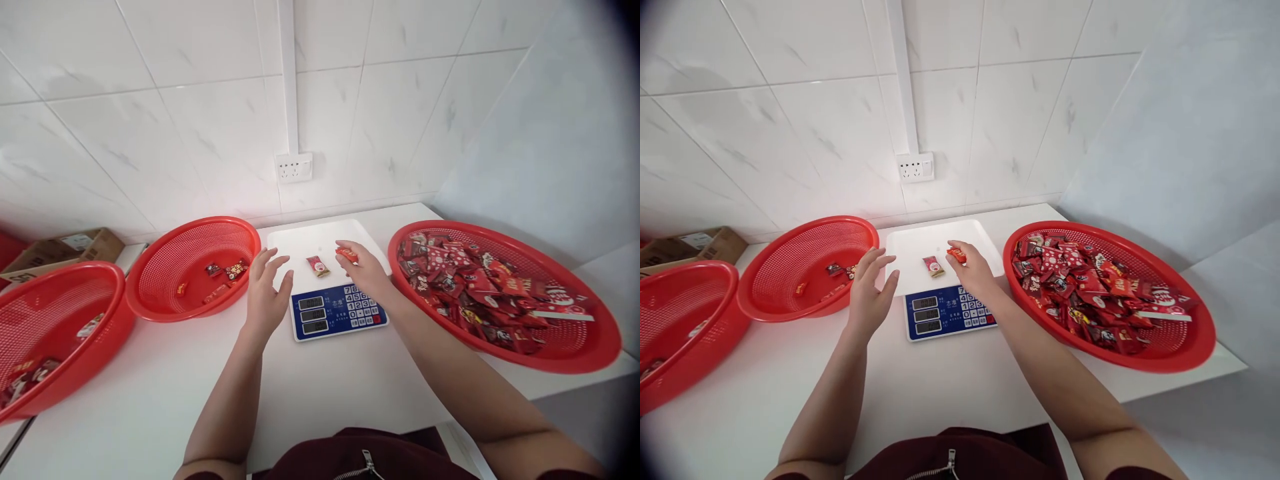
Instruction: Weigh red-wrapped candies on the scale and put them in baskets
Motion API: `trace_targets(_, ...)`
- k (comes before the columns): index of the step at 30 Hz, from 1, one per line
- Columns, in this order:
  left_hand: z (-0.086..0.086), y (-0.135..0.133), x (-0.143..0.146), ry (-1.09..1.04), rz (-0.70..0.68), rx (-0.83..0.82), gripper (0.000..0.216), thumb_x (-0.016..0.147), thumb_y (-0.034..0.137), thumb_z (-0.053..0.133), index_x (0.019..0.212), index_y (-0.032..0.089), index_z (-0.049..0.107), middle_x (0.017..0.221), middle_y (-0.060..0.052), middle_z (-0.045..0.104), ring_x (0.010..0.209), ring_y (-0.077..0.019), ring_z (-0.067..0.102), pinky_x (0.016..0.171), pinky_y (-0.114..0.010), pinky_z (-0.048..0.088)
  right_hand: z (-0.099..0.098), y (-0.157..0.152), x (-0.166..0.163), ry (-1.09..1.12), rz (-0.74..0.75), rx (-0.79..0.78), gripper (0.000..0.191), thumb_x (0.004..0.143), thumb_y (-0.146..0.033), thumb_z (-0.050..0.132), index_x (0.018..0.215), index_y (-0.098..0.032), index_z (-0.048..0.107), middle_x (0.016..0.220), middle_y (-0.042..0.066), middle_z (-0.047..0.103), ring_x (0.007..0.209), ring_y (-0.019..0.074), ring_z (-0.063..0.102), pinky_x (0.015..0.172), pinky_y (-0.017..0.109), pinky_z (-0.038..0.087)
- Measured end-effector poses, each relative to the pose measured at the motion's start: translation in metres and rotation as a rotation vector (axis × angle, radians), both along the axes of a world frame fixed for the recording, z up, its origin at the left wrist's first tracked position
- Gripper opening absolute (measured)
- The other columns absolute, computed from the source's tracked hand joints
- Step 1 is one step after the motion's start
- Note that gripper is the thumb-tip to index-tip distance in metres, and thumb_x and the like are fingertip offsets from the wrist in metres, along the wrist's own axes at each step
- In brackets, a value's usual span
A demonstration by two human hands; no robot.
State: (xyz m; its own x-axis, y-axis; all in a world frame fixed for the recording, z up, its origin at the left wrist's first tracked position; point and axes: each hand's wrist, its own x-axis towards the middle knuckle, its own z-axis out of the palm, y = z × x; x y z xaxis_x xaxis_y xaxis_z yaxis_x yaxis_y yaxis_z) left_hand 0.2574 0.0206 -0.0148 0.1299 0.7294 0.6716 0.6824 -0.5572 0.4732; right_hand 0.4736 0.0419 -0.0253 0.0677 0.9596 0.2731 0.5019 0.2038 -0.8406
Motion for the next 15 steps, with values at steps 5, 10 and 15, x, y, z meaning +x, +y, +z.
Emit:
trace_targets(5, 0.0, 0.003, -0.002, -0.01, 0.003, -0.019, 0.022, 0.087, 0.026, 0.051, 0.107, 0.02, 0.058, 0.124, -0.01, 0.053, 0.127, -0.0244, 0.04, 0.102, -0.045, 0.036, -0.007, -0.003, 0.009, -0.155, 0.067, -0.046, 0.061, 0.079, -0.033, 0.058, 0.137, -0.027, 0.039, 0.142, 0.009, 0.036, 0.132, 0.0261, 0.033, 0.107, 0.047, 0.032)
trace_targets(10, -0.001, 0.003, -0.003, -0.011, -0.003, -0.014, 0.023, 0.086, 0.026, 0.051, 0.107, 0.021, 0.057, 0.125, -0.01, 0.053, 0.127, -0.0241, 0.039, 0.103, -0.044, 0.035, 0.005, -0.035, 0.035, -0.308, 0.0, -0.052, 0.061, 0.084, -0.039, 0.05, 0.141, -0.027, 0.03, 0.152, 0.006, 0.019, 0.138, 0.0255, 0.019, 0.109, 0.046, 0.027)
trace_targets(15, -0.001, 0.004, -0.004, -0.015, 0.014, -0.039, 0.023, 0.086, 0.026, 0.051, 0.107, 0.019, 0.058, 0.125, -0.011, 0.054, 0.125, -0.024, 0.042, 0.101, -0.044, 0.037, 0.029, -0.085, 0.112, -0.585, -0.301, -0.025, 0.053, 0.086, -0.042, 0.044, 0.136, -0.024, 0.039, 0.145, 0.009, 0.035, 0.135, 0.0276, 0.028, 0.11, 0.045, 0.026)
